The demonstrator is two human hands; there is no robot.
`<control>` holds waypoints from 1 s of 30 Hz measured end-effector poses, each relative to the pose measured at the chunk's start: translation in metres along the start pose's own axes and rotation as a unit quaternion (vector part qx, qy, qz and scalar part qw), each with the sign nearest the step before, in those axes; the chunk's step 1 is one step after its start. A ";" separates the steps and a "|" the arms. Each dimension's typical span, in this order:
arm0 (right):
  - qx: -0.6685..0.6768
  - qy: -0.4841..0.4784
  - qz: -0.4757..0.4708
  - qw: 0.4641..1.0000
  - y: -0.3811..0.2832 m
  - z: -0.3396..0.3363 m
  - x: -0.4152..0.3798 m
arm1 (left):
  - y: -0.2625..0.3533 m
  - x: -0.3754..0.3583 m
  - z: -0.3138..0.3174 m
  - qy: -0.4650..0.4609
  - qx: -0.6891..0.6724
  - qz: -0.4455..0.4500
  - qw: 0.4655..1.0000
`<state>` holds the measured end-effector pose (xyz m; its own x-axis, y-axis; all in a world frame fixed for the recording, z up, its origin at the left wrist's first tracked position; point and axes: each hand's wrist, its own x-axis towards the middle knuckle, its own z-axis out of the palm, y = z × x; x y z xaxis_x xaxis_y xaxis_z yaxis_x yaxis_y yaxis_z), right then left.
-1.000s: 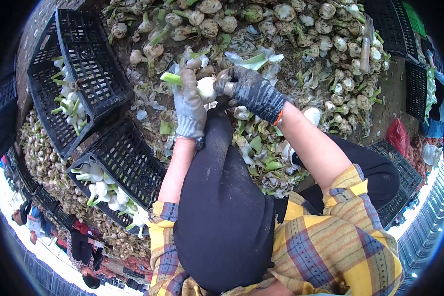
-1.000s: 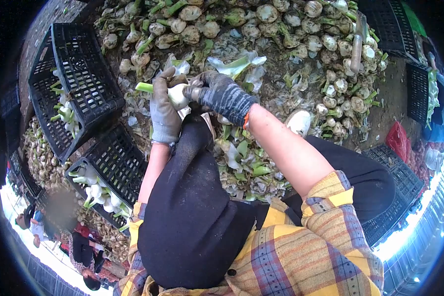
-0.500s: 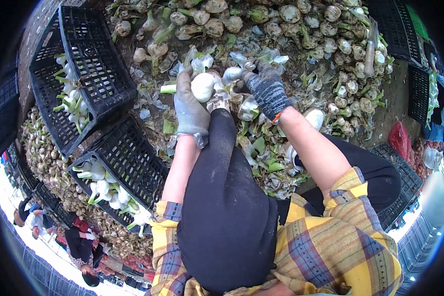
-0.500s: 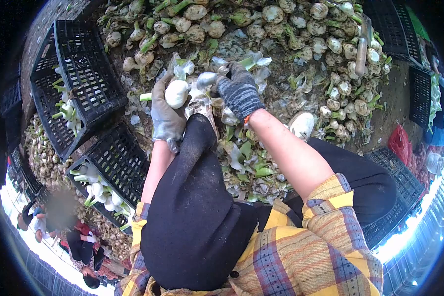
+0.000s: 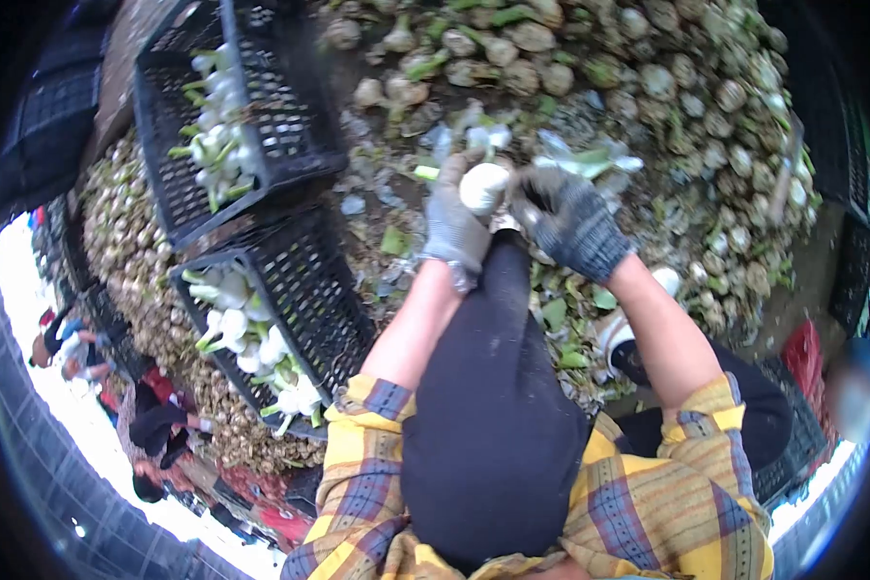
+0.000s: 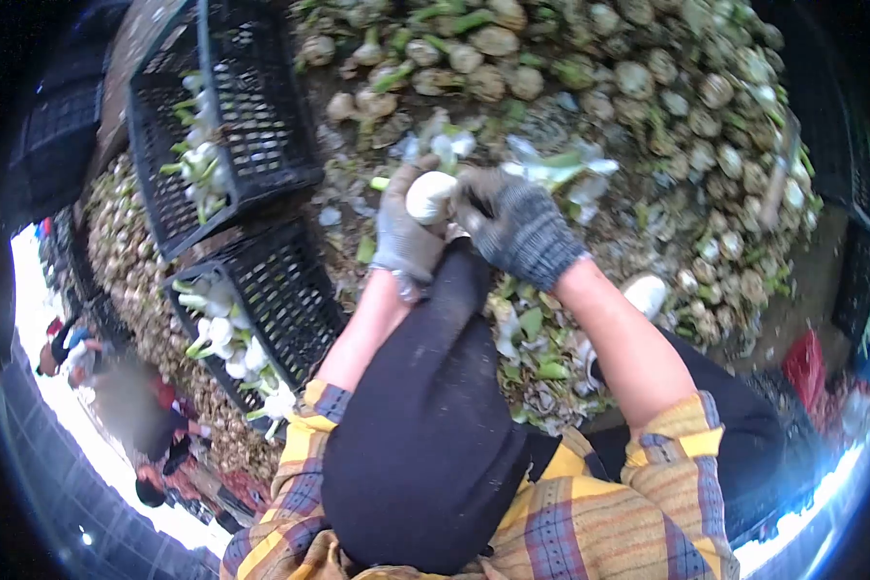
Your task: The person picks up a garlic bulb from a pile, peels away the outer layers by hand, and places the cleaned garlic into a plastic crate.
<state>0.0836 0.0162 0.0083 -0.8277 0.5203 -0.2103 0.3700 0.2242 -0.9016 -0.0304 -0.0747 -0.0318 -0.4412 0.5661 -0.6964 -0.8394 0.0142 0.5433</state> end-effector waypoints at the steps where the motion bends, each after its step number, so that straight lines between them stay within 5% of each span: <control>1: 0.028 -0.058 0.012 0.998 -0.005 0.001 -0.006 | 0.002 0.000 0.001 0.011 -0.040 -0.012 0.999; 4: 0.112 -0.166 0.091 0.975 -0.010 -0.003 -0.019 | 0.002 0.003 -0.004 0.032 -0.027 0.015 0.999; 8: -0.038 -0.056 0.040 0.997 0.014 -0.011 -0.025 | 0.046 -0.012 0.002 0.064 -0.164 -0.043 0.984; 10: -0.099 -0.002 0.022 0.995 0.029 -0.015 -0.032 | 0.089 -0.019 -0.015 -0.027 -0.261 -0.029 0.964; 11: -0.031 -0.002 0.111 0.993 0.057 -0.014 -0.038 | 0.121 -0.031 -0.012 -0.067 -0.329 0.026 0.942; 12: -0.057 -0.008 0.096 0.994 0.061 -0.020 -0.040 | 0.149 -0.042 -0.011 -0.110 -0.393 0.076 0.910; 14: 0.002 0.005 0.125 0.992 0.101 -0.025 -0.048 | 0.178 -0.046 -0.029 -0.090 -0.334 0.272 0.898; 15: 0.034 0.019 0.160 0.986 0.099 -0.026 -0.046 | 0.182 -0.048 -0.045 -0.154 -0.336 0.235 0.899; 18: 0.133 0.075 0.171 0.973 0.113 -0.025 -0.043 | 0.154 -0.041 -0.013 -0.075 -0.348 0.154 0.922; 20: 0.185 0.120 0.180 0.958 0.133 -0.024 -0.039 | 0.088 -0.018 0.009 -0.116 -0.208 0.034 0.971; 22: 0.033 0.065 0.105 0.992 0.135 -0.030 -0.042 | 0.055 -0.017 0.044 -0.009 -0.170 -0.051 0.984; 24: -0.094 0.012 0.040 0.995 0.142 -0.049 -0.045 | 0.026 -0.004 0.034 -0.032 -0.131 -0.007 0.991; 25: -0.019 0.002 0.172 0.985 0.096 -0.045 -0.044 | 0.027 -0.008 0.039 -0.062 -0.113 -0.028 0.991; 26: -0.095 0.031 0.107 0.989 0.095 -0.042 -0.051 | 0.029 -0.012 0.044 -0.094 -0.094 -0.048 0.990; 30: -0.181 -0.067 0.093 0.977 0.087 -0.042 -0.049 | 0.017 -0.004 0.036 -0.122 -0.117 -0.099 0.981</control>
<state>0.1738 0.0450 -0.0441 -0.7712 0.4720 -0.4271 0.6237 0.4264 -0.6551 -0.0311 -0.0470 -0.0032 -0.1962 0.7522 -0.6290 -0.9638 -0.0297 0.2651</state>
